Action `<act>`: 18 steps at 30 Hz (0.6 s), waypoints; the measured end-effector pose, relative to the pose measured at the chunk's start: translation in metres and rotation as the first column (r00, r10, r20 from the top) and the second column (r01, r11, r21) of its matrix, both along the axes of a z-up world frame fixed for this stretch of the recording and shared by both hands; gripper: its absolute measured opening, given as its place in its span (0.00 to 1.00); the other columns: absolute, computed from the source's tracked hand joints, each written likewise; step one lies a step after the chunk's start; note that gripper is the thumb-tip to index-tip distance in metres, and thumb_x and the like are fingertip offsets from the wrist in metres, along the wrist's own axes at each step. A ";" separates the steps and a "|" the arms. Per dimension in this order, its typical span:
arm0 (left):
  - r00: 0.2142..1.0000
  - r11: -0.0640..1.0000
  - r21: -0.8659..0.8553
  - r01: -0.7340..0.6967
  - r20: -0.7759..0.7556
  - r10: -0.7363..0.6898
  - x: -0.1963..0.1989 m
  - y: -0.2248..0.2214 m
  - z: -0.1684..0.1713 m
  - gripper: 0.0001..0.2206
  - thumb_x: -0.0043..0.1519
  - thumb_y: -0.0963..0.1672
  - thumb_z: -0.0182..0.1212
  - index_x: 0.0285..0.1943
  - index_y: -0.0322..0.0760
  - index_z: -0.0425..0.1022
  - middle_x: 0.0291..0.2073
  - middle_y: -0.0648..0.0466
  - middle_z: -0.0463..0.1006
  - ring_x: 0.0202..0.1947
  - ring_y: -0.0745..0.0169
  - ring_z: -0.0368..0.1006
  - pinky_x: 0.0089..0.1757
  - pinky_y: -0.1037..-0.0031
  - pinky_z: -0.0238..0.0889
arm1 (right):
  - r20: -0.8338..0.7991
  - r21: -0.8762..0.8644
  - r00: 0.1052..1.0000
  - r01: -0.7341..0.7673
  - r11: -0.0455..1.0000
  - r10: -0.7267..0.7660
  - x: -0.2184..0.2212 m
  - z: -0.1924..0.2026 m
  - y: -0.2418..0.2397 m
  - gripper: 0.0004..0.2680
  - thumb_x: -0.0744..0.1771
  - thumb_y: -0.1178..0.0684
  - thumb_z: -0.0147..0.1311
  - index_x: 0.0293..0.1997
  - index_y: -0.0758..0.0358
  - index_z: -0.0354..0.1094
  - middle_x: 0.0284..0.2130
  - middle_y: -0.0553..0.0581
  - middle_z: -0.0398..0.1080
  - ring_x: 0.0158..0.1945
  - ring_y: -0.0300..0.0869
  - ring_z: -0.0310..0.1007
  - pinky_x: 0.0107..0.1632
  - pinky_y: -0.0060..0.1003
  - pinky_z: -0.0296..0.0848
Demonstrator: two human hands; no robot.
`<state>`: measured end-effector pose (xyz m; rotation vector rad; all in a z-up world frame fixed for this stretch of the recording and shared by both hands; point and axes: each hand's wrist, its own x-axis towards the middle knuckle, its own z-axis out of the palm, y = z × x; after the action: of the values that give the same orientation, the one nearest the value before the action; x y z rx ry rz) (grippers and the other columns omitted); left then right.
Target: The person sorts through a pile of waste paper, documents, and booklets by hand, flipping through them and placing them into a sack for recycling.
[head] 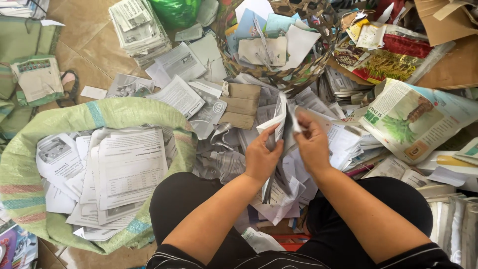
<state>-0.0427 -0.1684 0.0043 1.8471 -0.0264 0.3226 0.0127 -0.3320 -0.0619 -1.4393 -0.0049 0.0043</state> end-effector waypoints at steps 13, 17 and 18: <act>0.985 0.966 -0.209 0.150 0.111 -0.129 -0.003 0.006 0.027 0.23 0.62 0.39 0.62 0.69 0.30 0.69 0.60 0.43 0.78 0.62 0.58 0.74 0.58 0.75 0.64 | 0.148 -0.057 0.978 -0.143 0.988 0.150 -0.019 0.050 0.013 0.18 0.70 0.64 0.52 0.70 0.68 0.61 0.63 0.56 0.66 0.65 0.40 0.66 0.66 0.33 0.64; 0.981 0.960 -0.213 0.180 0.115 -0.158 -0.002 0.009 0.023 0.23 0.64 0.39 0.61 0.70 0.29 0.69 0.61 0.44 0.77 0.62 0.58 0.73 0.60 0.74 0.63 | 0.090 0.112 0.961 -0.270 0.956 0.261 -0.018 0.059 0.012 0.21 0.69 0.62 0.54 0.73 0.66 0.56 0.64 0.57 0.66 0.67 0.40 0.64 0.68 0.34 0.62; 0.976 0.951 -0.237 0.199 0.132 -0.171 0.000 0.009 0.021 0.23 0.64 0.40 0.62 0.70 0.28 0.68 0.61 0.43 0.77 0.63 0.58 0.72 0.61 0.73 0.63 | 0.098 0.143 0.953 -0.298 0.944 0.286 -0.016 0.061 0.012 0.22 0.69 0.61 0.55 0.73 0.66 0.55 0.65 0.56 0.64 0.68 0.40 0.63 0.69 0.35 0.60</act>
<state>-0.0428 -0.1596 0.0255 1.5619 -0.2249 0.2816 -0.0033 -0.3203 -0.0009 -1.2694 -0.2762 0.1895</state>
